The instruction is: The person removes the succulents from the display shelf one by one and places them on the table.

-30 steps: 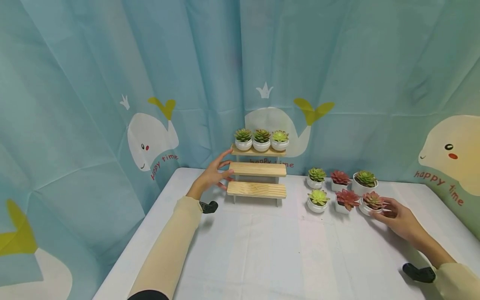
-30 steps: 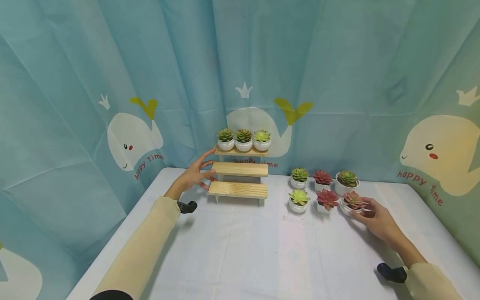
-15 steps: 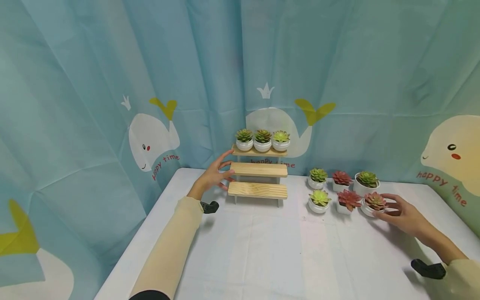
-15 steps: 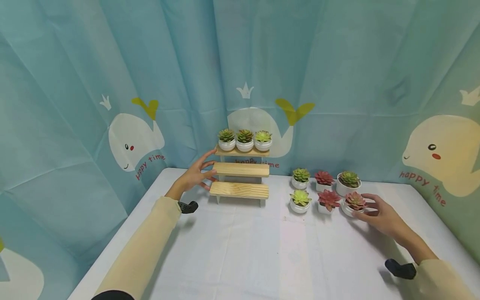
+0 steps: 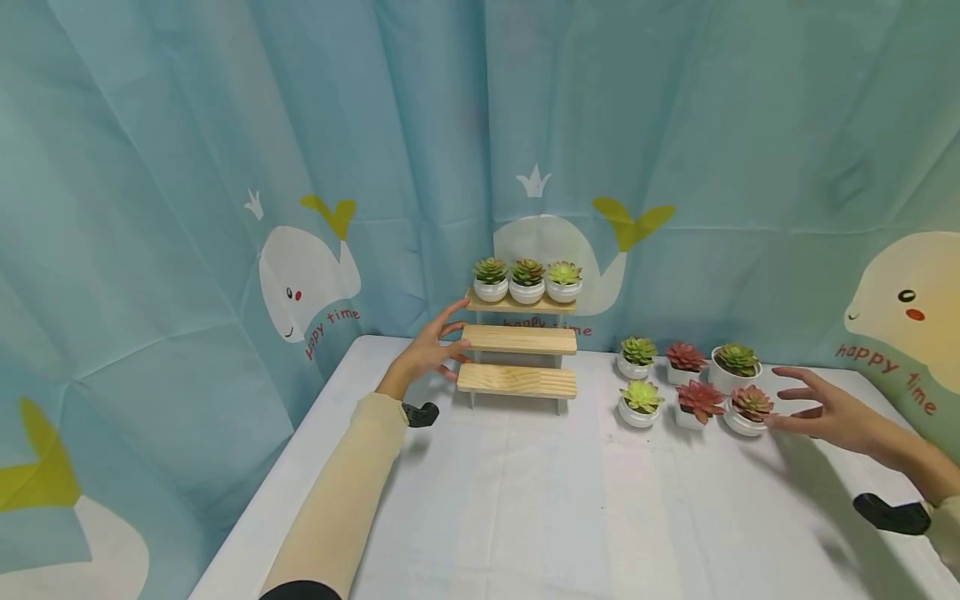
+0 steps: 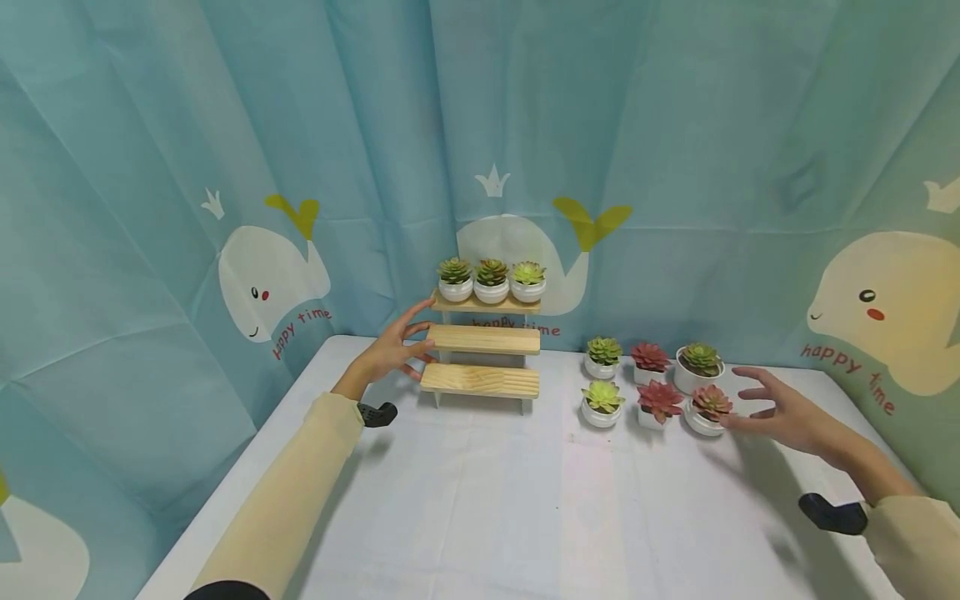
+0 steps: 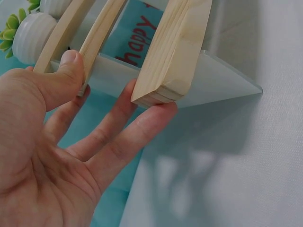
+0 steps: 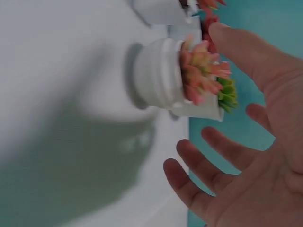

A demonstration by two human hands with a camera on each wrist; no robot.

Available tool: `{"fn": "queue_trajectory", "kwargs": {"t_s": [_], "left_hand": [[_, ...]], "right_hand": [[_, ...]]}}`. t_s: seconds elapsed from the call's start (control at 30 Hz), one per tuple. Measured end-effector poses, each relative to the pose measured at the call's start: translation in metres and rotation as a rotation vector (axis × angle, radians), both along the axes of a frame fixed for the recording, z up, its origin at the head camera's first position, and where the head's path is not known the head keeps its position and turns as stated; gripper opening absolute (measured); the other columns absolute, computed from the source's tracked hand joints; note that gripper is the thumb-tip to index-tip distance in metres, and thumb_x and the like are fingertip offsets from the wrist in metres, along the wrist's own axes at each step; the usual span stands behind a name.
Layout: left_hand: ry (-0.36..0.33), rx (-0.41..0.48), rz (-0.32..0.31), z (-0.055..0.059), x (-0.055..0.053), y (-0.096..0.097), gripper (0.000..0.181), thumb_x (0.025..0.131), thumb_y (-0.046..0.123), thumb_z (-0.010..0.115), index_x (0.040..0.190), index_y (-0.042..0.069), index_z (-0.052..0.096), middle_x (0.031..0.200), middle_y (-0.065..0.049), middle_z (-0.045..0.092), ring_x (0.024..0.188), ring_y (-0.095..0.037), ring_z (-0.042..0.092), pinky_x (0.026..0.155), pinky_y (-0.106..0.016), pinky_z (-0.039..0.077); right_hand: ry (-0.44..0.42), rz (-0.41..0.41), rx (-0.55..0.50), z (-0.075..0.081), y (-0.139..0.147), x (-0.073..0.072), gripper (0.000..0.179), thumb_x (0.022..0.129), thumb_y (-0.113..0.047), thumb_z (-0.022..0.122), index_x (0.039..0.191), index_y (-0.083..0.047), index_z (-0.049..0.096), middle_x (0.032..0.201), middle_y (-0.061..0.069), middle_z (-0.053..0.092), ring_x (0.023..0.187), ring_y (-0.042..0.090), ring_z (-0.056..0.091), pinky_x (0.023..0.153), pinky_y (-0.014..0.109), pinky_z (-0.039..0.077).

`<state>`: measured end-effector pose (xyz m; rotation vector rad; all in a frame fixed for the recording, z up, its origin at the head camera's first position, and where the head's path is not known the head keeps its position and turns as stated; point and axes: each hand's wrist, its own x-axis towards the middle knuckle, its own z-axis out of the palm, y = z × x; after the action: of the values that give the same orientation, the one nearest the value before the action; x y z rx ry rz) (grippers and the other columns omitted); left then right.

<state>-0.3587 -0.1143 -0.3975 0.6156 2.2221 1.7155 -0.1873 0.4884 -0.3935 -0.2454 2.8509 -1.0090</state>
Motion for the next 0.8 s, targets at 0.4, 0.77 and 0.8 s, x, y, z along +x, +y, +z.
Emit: {"fn": "queue_trajectory", "kwargs": {"t_s": [0.4,0.77,0.8], "left_hand": [[-0.012,0.003,0.003,0.001,0.001,-0.001,0.077,0.104,0.015,0.064,0.163,0.043,0.023,0.169,-0.016,0.02,0.148,-0.038,0.036,0.066,-0.053,0.063],[0.01,0.006,-0.017,-0.001,0.0,-0.001,0.076,0.104,0.018,0.064,0.163,0.042,0.022,0.169,-0.016,0.017,0.153,-0.036,0.026,0.069,-0.056,0.063],[0.01,0.008,-0.018,-0.001,0.0,-0.001,0.076,0.105,0.018,0.063,0.164,0.042,0.022,0.169,-0.016,0.017,0.152,-0.037,0.027,0.069,-0.056,0.063]], "right_hand": [[0.077,-0.003,0.021,0.027,-0.008,-0.01,0.082,0.102,-0.023,0.069,0.162,-0.006,0.015,0.141,0.045,0.042,0.115,0.059,0.058,0.071,0.027,0.056],[0.128,-0.005,-0.009,0.055,-0.043,-0.031,0.084,0.102,-0.027,0.067,0.16,0.002,0.013,0.145,0.042,0.039,0.122,0.065,0.048,0.082,0.07,0.053],[0.131,-0.006,-0.006,0.057,-0.047,-0.033,0.085,0.103,-0.028,0.067,0.161,0.001,0.013,0.146,0.041,0.039,0.123,0.064,0.047,0.082,0.07,0.053]]}}
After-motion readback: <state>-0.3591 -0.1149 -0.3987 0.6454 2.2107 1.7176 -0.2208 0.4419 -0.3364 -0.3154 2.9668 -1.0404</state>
